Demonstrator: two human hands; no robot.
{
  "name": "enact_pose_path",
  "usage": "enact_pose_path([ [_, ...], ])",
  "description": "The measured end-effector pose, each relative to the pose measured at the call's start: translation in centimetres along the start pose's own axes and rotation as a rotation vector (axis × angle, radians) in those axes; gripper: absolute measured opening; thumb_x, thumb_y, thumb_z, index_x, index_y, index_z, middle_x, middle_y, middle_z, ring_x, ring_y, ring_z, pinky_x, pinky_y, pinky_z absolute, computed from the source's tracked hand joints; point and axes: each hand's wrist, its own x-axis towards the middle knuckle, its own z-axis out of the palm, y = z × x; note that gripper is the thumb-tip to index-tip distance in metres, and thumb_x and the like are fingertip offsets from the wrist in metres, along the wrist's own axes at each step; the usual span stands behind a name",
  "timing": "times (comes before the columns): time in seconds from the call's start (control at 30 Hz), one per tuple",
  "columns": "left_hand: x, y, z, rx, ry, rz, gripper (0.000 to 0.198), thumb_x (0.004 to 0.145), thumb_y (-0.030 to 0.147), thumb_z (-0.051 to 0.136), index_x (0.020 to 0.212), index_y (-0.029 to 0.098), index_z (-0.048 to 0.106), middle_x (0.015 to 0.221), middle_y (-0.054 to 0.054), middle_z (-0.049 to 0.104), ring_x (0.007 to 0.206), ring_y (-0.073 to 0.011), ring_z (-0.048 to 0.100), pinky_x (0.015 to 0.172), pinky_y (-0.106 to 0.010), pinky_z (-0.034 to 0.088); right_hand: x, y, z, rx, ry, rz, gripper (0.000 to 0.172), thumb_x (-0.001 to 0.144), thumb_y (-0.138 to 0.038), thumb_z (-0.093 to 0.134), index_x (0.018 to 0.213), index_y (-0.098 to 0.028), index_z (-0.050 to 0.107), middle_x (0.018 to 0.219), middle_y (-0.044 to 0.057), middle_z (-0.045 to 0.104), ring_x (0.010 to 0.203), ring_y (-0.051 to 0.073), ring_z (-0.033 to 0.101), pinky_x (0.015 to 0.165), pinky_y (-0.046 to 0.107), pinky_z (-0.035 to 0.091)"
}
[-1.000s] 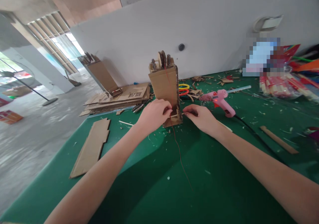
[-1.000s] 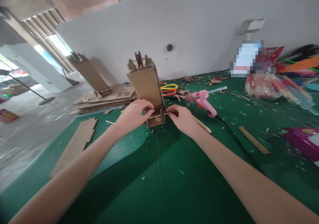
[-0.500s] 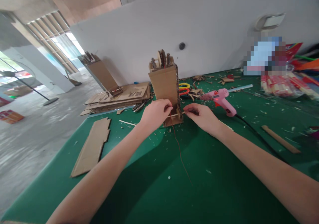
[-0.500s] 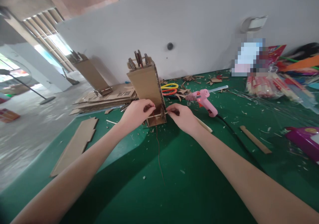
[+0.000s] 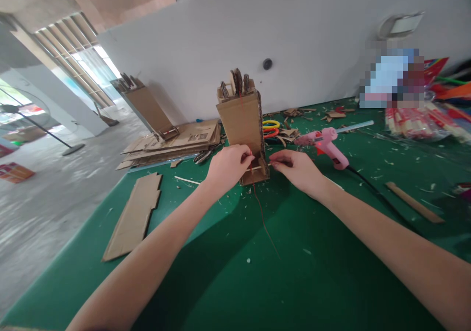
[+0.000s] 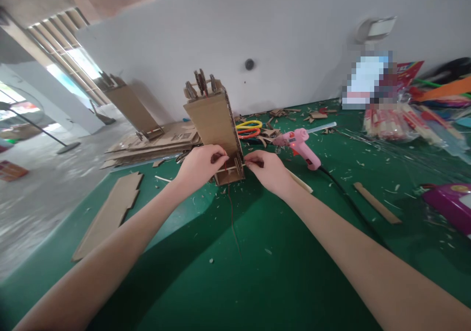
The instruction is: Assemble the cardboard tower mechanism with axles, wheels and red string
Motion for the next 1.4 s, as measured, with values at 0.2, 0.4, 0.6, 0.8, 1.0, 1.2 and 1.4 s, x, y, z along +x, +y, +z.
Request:
enact_pose_path([
  [0.2,-0.12,0.13,-0.23,0.003,-0.018,-0.006,0.016,0.084,0.029,0.05,0.08,0.022,0.064,0.081,-0.001,0.068,0.068,-0.0144,0.057,0.059,-0.027,0.039,-0.19,-0.07,0.13,0.034,0.007,0.002,0.016,0.076,-0.014,0.056,0.089,-0.017,0.064,0.089,0.006,0.069,0.081,0.016,0.064,0.08,0.033,0.05],
  [0.4,-0.16,0.17,-0.45,0.005,-0.024,-0.021,0.018,0.084,0.029,0.049,0.08,0.022,0.065,0.081,-0.001,0.068,0.069,-0.0148,0.057,0.058,-0.026,0.04,-0.24,0.04,0.06,-0.092,0.022,-0.03,0.015,0.08,-0.021,0.052,0.088,-0.019,0.064,0.087,0.004,0.07,0.078,0.017,0.063,0.073,0.033,0.049],
  [0.6,-0.17,0.19,-0.34,0.007,-0.026,-0.039,0.019,0.084,0.03,0.049,0.078,0.023,0.065,0.074,0.001,0.067,0.064,-0.0142,0.056,0.057,-0.026,0.039,0.0,0.36,0.17,-0.084,0.007,-0.033,0.014,0.079,-0.019,0.053,0.087,-0.019,0.064,0.083,0.004,0.069,0.075,0.016,0.063,0.071,0.031,0.048],
  [0.8,-0.1,0.37,-0.34,-0.005,-0.037,-0.051,0.017,0.083,0.03,0.051,0.08,0.024,0.067,0.073,0.001,0.067,0.065,-0.0144,0.056,0.058,-0.027,0.039,-0.01,0.16,0.27,-0.027,0.011,0.001,0.013,0.077,-0.017,0.054,0.086,-0.017,0.064,0.082,0.004,0.069,0.074,0.016,0.064,0.073,0.032,0.049],
  [1.0,-0.14,0.29,-0.35,-0.035,-0.05,-0.059,0.018,0.083,0.031,0.05,0.079,0.024,0.066,0.071,0.001,0.068,0.061,-0.0139,0.056,0.055,-0.026,0.038,-0.06,0.09,0.31,-0.002,0.02,0.011,0.012,0.076,-0.016,0.056,0.086,-0.017,0.064,0.083,0.004,0.07,0.074,0.015,0.064,0.074,0.032,0.05],
  [1.2,-0.07,0.24,-0.37,-0.021,-0.048,-0.056,0.019,0.083,0.032,0.051,0.079,0.024,0.067,0.073,0.0,0.068,0.062,-0.014,0.057,0.056,-0.027,0.039,-0.03,0.24,0.3,0.027,0.032,-0.003,0.012,0.076,-0.015,0.056,0.084,-0.019,0.064,0.083,0.004,0.07,0.076,0.016,0.065,0.075,0.033,0.051],
  [1.4,-0.04,0.36,-0.29,-0.017,-0.061,-0.055,0.019,0.083,0.032,0.05,0.078,0.023,0.067,0.071,0.0,0.068,0.062,-0.0142,0.056,0.057,-0.027,0.039,0.0,0.3,0.37,0.04,0.02,0.011,0.012,0.076,-0.014,0.056,0.085,-0.018,0.064,0.085,0.005,0.07,0.078,0.016,0.064,0.077,0.033,0.051],
])
